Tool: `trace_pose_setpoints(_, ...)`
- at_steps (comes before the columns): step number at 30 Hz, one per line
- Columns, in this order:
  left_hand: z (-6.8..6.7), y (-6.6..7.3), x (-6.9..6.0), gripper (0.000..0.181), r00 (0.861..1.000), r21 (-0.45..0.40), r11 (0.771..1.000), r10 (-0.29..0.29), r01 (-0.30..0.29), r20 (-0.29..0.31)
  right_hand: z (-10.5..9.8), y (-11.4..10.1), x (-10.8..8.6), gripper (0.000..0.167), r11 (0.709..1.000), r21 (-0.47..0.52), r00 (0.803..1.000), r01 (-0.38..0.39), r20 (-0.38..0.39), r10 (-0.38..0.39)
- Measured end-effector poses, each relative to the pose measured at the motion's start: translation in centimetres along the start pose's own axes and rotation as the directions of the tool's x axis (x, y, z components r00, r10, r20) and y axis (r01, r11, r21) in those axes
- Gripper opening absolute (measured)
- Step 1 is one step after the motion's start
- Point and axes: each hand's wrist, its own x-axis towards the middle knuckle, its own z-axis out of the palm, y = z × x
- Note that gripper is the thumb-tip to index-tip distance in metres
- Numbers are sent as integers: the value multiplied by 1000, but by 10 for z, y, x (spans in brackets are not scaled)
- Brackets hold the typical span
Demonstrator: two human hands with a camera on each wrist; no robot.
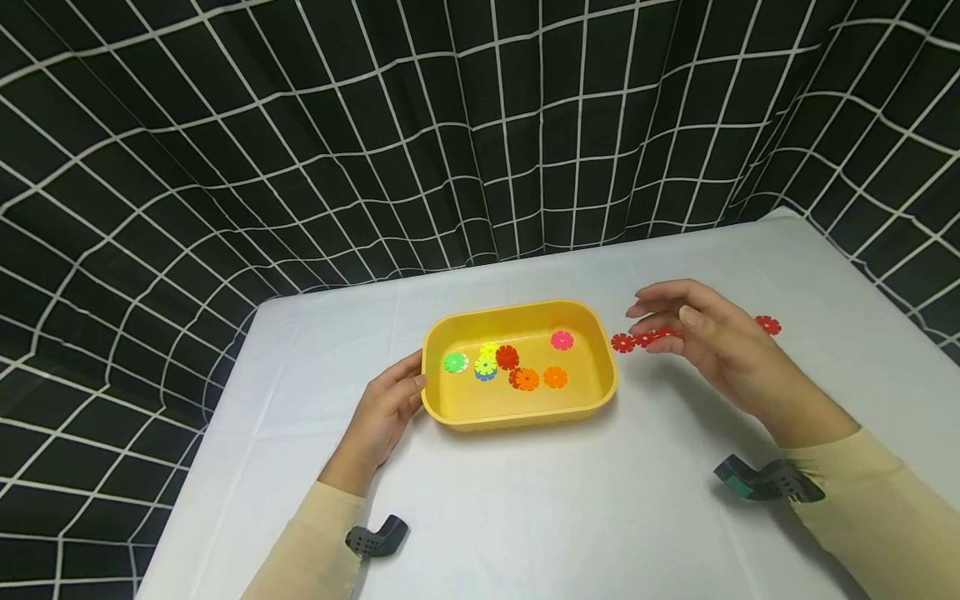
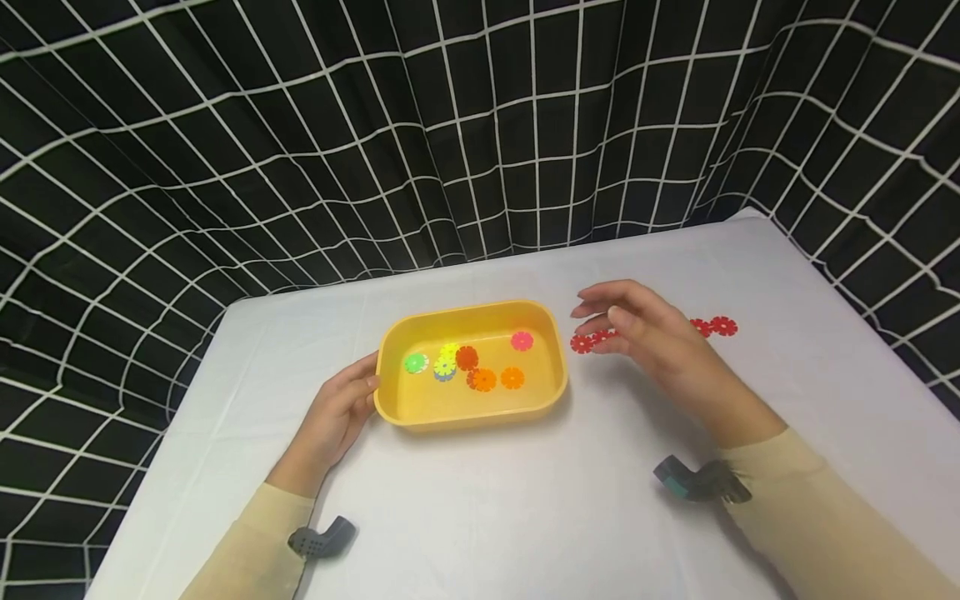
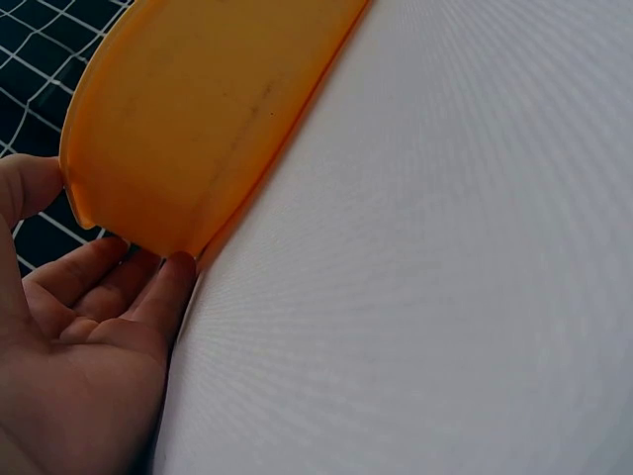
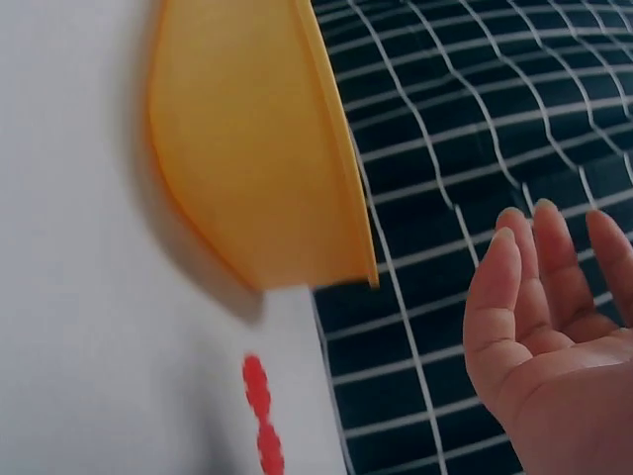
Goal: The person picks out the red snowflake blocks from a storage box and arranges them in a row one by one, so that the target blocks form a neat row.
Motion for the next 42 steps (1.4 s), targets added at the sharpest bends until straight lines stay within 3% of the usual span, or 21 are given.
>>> trace_pose_setpoints(9, 0, -1, -1, 52, 1000, 2, 1000, -5, 5, -3, 30, 0, 8, 40, 1000, -30, 1000, -8, 30, 8)
trace_pose_setpoints(20, 0, -1, 0, 51, 1000, 1, 1000, 2, -2, 6, 62, -3, 42, 39, 986, -137, 994, -95, 40, 101)
trace_pose_setpoints(35, 0, -1, 1, 51, 1000, 5, 1000, 5, -5, 9, 91, 28, 86, 45, 963, -153, 972, -220, 52, 230)
trace_pose_setpoints(42, 0, -1, 1, 51, 1000, 6, 1000, 7, -7, 0, 100, 45, 99, 49, 939, -238, 962, -248, 54, 268)
